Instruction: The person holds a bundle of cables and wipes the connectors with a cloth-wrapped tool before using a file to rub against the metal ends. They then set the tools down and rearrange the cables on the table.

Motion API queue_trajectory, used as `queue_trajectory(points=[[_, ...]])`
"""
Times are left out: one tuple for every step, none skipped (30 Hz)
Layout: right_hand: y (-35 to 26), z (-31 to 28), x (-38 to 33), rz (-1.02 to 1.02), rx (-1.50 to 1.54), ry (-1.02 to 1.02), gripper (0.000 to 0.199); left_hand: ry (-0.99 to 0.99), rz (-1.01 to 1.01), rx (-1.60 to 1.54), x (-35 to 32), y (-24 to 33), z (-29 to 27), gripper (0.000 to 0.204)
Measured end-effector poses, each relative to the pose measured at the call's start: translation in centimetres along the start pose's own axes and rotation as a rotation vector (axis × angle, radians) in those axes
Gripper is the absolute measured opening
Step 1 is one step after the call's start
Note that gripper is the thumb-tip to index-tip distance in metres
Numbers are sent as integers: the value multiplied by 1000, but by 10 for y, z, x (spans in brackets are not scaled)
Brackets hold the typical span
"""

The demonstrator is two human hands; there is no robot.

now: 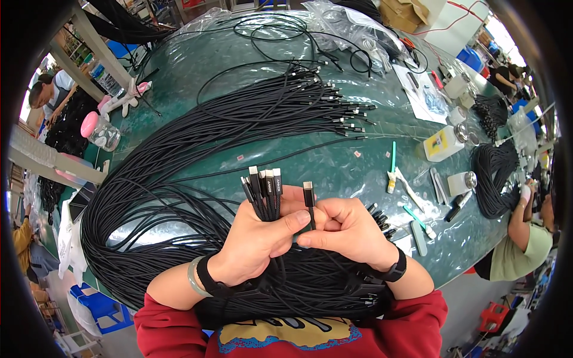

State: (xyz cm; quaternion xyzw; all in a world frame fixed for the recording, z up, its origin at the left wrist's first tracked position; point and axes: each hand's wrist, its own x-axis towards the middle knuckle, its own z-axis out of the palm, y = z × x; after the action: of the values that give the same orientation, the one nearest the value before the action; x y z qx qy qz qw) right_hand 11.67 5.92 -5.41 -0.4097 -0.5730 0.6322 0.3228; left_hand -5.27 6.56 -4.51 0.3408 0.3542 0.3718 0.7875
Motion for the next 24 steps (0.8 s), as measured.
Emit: queue_trajectory(points=[[0,1,0,-42,-34,22,11,0,1,0,0,1,0,29],[-2,3,2,-41,-34,22,11,-38,-8,-57,0,2,0,31],[-6,6,3,22,95,77,11,-75,-18,-113,1,3,0,33],[-10,8,4,85,223,133,11,-113,-27,-170,1,3,0,36],[-11,9,4,149,352,188,11,-113,-28,-170,3,1,0,36],[-8,9,5,150,353,189,11,-116,-3,-112,6,-4,1,38],[-3,10,3,81,308,146,12,-118,24,-53,7,-9,3,41],[2,11,2,13,262,104,12,-121,50,5,7,-12,5,44],[4,12,1,-56,217,61,13,-121,49,4,7,-13,5,44],[4,13,1,-55,218,62,13,-130,64,46,6,-14,5,44],[3,14,1,-62,208,101,12,-138,80,89,5,-15,6,44],[3,14,2,-68,199,141,12,-148,93,131,6,-16,5,44],[3,14,2,-75,190,182,11,-149,92,131,7,-17,4,44],[4,13,1,-74,190,183,11,-78,110,69,8,-18,4,41],[4,11,0,-66,165,184,12,-7,129,8,9,-18,3,38],[4,9,-1,-58,139,184,12,64,149,-53,9,-18,2,36],[5,8,-1,-49,114,182,12,64,148,-54,9,-17,1,36],[5,7,-1,-48,114,183,12,31,121,-134,9,-13,-2,34],[5,7,-1,-36,136,177,13,-2,94,-213,8,-9,-5,33],[5,8,-1,-24,158,172,13,-36,68,-292,8,-7,-5,32],[5,7,-1,-12,180,166,14,-36,68,-293,6,-5,-2,32],[5,8,-1,-11,179,166,14,4,59,-172,4,-2,2,33],[4,8,-1,-6,150,155,15,43,50,-52,3,0,6,34],[2,9,-1,-1,120,144,16,82,40,68,2,2,8,35]])
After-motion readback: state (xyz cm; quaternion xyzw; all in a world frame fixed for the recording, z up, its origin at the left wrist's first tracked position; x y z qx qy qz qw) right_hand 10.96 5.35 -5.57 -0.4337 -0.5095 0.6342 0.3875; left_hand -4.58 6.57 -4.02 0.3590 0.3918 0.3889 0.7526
